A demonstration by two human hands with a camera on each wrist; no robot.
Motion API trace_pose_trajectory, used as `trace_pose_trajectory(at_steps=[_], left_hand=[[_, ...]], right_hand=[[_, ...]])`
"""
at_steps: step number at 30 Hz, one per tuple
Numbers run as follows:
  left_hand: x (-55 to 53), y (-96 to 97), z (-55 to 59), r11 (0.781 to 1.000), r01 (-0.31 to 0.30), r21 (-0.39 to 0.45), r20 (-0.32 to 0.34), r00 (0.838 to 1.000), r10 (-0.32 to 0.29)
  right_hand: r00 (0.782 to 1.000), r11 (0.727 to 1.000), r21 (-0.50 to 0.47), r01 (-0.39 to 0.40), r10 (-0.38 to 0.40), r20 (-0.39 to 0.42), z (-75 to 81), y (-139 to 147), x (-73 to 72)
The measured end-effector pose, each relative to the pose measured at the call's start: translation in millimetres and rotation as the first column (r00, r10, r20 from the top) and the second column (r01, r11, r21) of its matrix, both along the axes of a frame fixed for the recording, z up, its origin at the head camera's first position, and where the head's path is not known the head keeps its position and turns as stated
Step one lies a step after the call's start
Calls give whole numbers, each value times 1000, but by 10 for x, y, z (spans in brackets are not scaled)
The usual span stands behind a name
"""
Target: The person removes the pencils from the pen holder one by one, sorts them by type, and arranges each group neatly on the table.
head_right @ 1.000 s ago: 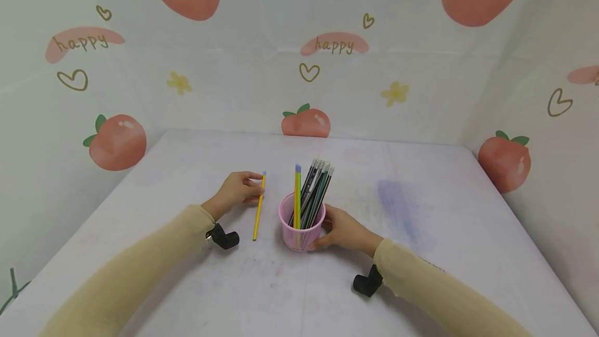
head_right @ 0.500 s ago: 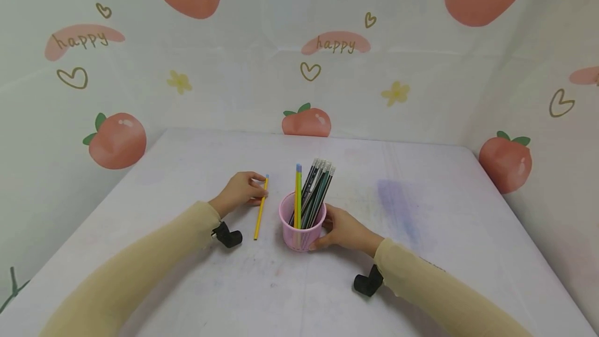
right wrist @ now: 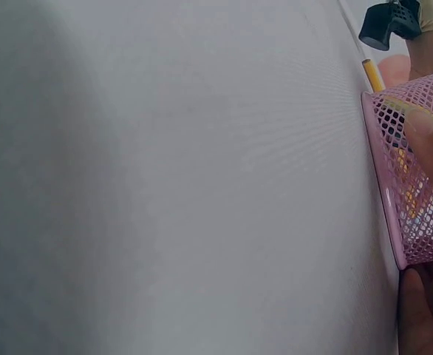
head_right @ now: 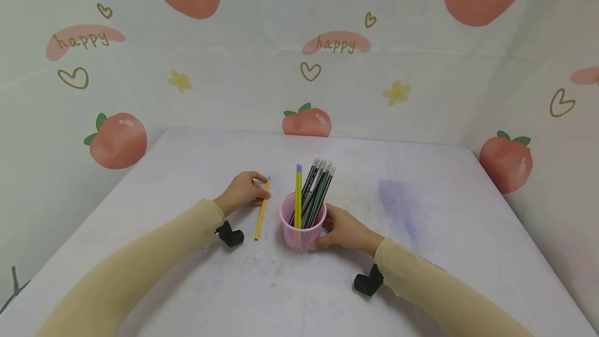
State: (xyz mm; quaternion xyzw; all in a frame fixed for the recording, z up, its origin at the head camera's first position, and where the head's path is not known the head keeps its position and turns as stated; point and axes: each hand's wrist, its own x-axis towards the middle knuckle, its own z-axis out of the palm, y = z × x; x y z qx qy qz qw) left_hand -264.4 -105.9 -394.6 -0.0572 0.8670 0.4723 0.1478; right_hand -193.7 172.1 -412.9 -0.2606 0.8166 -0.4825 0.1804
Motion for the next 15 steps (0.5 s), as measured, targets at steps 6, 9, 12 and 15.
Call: trace_pose_trajectory(at_steps=[6, 9, 12, 15], left_hand=[[18, 0, 19, 1000, -9, 11, 12, 1000, 9], [9, -6, 5, 1000, -14, 21, 18, 1000, 13], [-4, -13, -13, 1000, -14, 26, 18, 1000, 14], [-14, -19, -26, 999, -17, 36, 19, 1000, 16]], right_hand=[[1000, 1000, -16, 4, -4, 10, 15, -4, 8], [1000, 1000, -17, 8, -7, 15, 25, -6, 14], [1000, 1000, -16, 8, -8, 19, 32, -7, 15], [1000, 1000, -17, 5, -5, 21, 30, -7, 13]])
